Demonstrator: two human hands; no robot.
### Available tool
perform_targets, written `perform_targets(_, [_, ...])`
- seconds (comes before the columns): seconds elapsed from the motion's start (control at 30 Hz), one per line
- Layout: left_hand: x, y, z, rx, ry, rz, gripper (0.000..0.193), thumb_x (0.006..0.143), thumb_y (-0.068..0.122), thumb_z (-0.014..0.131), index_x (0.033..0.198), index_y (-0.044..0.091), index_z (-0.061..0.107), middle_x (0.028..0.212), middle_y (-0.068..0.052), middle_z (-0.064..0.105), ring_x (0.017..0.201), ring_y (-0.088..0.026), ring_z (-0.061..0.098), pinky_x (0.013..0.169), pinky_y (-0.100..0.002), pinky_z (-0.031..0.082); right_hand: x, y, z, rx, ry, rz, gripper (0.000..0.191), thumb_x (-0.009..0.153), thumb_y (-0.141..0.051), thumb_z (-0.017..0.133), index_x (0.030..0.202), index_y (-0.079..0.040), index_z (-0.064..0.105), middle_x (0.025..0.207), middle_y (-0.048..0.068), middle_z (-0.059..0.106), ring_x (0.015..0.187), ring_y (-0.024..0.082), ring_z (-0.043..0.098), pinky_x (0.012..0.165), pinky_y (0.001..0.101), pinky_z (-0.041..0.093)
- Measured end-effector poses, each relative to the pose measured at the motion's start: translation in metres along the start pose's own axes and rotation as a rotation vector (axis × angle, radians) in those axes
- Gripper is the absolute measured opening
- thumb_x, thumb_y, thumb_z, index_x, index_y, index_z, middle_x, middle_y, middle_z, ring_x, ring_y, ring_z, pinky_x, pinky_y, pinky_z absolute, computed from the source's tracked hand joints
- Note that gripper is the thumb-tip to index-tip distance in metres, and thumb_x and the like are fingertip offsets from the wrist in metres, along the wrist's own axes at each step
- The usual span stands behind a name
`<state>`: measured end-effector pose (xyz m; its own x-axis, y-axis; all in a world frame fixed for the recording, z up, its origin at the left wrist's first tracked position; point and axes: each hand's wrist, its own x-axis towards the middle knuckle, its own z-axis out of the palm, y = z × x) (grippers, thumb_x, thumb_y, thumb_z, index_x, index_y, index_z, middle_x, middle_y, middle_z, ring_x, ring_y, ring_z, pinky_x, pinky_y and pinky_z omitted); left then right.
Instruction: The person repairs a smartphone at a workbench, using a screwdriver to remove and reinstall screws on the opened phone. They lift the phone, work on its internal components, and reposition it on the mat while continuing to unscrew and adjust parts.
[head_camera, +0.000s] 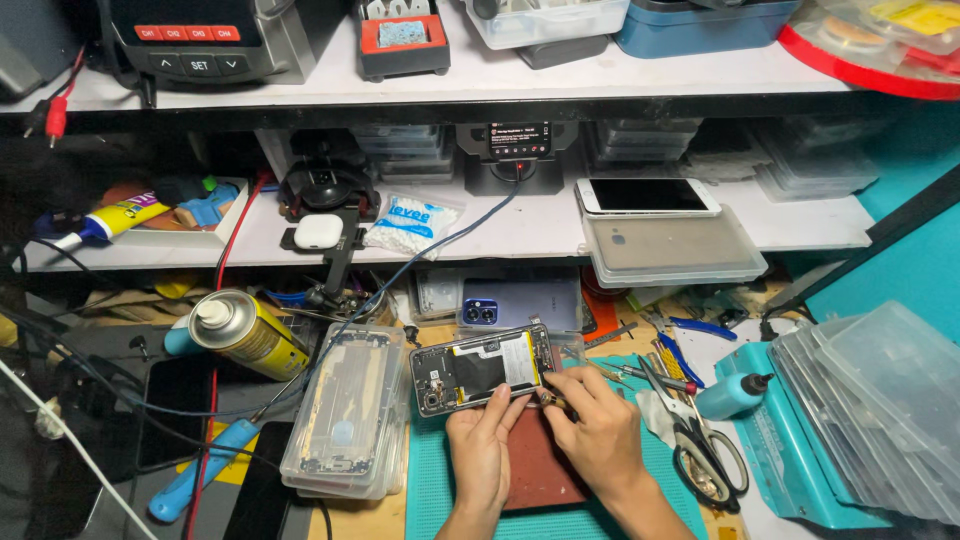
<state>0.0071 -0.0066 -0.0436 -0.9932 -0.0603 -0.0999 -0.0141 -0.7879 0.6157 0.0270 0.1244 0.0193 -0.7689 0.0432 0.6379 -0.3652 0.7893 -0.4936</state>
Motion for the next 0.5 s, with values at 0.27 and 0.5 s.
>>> perform_targets(0.27, [-0.0006, 0.0012, 0.001, -0.003, 0.023, -0.012, 0.028, 0.093, 0.0, 0.062, 0.12, -0.008, 0.065, 0.114, -0.017, 0.073, 0.102, -0.027, 0.073, 0.096, -0.047, 0.06, -0.0001, 0.0018, -0.0011, -0.044, 0.001, -0.078, 0.023, 0.075, -0.013, 0.08, 0.097, -0.008, 0.077, 0.103, 0.008, 0.071, 0.07, 0.026, 0.072, 0.059, 0.0354, 0.058])
perform_targets(0.5, [-0.0007, 0.0011, 0.0009, 0.007, 0.016, -0.009, 0.028, 0.093, 0.0, 0.062, 0.119, -0.009, 0.065, 0.114, -0.018, 0.073, 0.102, -0.026, 0.073, 0.096, -0.046, 0.06, -0.0014, 0.0062, 0.0011, -0.062, -0.003, -0.067, 0.026, 0.075, -0.012, 0.079, 0.101, -0.006, 0.077, 0.099, 0.008, 0.073, 0.072, 0.026, 0.073, 0.061, 0.0357, 0.058])
